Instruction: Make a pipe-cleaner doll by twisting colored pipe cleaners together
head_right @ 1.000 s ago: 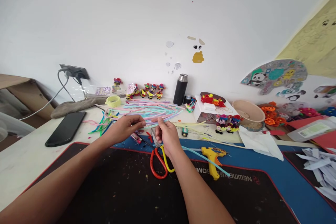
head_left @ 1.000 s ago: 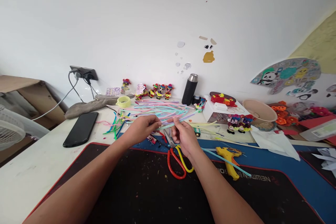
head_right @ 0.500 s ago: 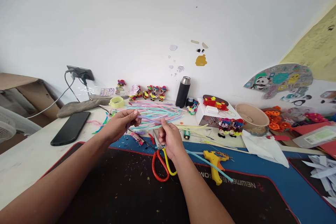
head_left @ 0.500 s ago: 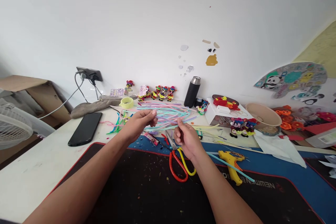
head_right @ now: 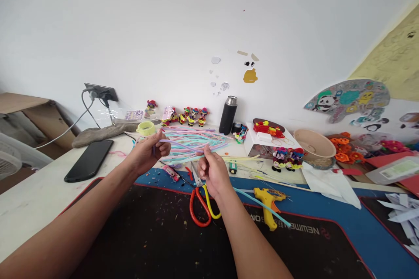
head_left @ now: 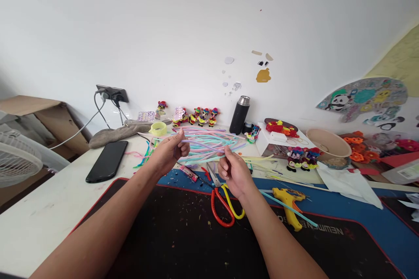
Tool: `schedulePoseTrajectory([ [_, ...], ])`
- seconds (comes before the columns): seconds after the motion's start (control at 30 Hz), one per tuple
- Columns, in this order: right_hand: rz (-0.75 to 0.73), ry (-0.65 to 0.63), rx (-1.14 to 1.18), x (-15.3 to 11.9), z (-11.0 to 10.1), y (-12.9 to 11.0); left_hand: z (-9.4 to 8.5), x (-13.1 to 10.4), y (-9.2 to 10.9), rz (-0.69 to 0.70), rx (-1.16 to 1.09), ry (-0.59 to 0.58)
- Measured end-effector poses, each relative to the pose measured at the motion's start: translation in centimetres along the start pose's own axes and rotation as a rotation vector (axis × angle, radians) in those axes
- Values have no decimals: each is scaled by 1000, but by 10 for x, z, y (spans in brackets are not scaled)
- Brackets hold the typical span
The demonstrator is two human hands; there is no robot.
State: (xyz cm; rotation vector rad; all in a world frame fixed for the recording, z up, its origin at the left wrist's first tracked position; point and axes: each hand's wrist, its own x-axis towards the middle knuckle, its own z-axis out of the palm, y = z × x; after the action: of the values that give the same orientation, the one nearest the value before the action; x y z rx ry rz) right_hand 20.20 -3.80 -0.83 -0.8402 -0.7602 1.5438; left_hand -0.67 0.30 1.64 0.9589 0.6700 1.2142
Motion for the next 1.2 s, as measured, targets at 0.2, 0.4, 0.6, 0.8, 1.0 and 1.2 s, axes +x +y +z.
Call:
schedulePoseTrajectory([
  [0.2, 10, 16, -22, -2, 2, -1, -4, -1, -4, 2, 156, -93],
  [0.4, 14, 18, -12, -1, 1, 0, -6, -1, -8, -22, 177, -112],
  [0.6, 23, 7, -15, -2, 2, -1, -4, -3, -8, -25, 237, -127],
  [0.8, 12, 24, -21, -3, 5, -3, -5, -2, -9, -43, 263, -128],
  [1.0, 23, 36, -11, -3, 4, -3, -6, 0, -12, -46, 205, -112],
  [1.2, 25, 39, -9, -1, -1, 0, -10, 2, -12, -54, 154, -155],
])
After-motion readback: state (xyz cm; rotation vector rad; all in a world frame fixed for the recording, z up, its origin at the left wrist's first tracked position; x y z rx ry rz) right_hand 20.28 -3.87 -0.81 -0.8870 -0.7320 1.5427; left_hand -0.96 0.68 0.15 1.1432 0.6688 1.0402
